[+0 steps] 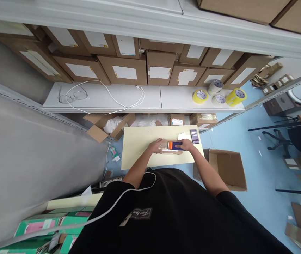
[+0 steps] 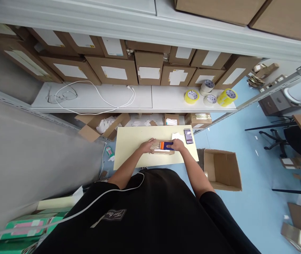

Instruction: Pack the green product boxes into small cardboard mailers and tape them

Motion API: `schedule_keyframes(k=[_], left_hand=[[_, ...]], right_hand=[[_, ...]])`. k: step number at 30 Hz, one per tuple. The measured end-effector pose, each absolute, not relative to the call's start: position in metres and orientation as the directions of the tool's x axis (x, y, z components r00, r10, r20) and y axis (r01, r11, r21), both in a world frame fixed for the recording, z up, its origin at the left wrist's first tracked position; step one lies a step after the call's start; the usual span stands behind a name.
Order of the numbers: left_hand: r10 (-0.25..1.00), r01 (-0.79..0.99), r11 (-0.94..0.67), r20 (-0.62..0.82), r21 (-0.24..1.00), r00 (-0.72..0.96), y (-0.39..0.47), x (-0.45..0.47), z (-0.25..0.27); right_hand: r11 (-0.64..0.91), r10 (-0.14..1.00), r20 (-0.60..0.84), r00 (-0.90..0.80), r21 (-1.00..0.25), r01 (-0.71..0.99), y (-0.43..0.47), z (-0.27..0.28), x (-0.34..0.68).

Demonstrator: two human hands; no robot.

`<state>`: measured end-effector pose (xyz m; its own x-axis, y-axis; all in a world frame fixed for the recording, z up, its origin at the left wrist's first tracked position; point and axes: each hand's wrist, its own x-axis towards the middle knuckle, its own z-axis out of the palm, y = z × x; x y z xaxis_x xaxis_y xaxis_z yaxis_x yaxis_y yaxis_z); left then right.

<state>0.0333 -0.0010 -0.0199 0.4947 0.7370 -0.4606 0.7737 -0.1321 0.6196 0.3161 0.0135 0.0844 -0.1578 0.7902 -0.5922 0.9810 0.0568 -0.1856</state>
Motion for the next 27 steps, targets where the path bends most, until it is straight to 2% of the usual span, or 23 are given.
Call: schedule_keyframes(k=[4,8,14,19,21,24,27], left_hand=[[0.768,0.721,-0.059,-0.430,0.691,0.475,-0.003,0.031,-0.023],[0.775,0.675,0.006,-0.430,0.737,0.463,-0.003,0.029,-0.022],[0.776,0.687,0.025,-0.447,0.726,0.445,-0.003,0.028,-0.022],[0.764,0.686,-0.006,-0.439,0.728,0.473,-0.001,0.020,-0.023],[0.765,0.666,0.001,-0.430,0.746,0.479,0.001,0.006,-0.023],[0.766,0.631,0.048,-0.434,0.774,0.474,0.002,-0.026,-0.022],[0.795,0.617,0.147,-0.464,0.773,0.392,-0.001,-0.055,-0.017]], right_hand=[[0.061,0.791,-0.597,-0.133,-0.139,0.988,0.020,0.085,0.334],[0.001,0.802,-0.594,-0.058,-0.096,0.995,0.018,0.083,0.384],[-0.079,0.789,-0.614,0.028,-0.056,0.995,0.011,0.081,0.447],[-0.079,0.777,-0.628,0.051,-0.017,0.997,0.007,0.081,0.438],[-0.077,0.780,-0.625,0.039,-0.035,0.996,0.006,0.085,0.423],[-0.080,0.795,-0.606,-0.023,-0.142,0.987,0.008,0.095,0.393],[-0.025,0.833,-0.544,-0.101,-0.220,0.975,0.014,0.107,0.352]])
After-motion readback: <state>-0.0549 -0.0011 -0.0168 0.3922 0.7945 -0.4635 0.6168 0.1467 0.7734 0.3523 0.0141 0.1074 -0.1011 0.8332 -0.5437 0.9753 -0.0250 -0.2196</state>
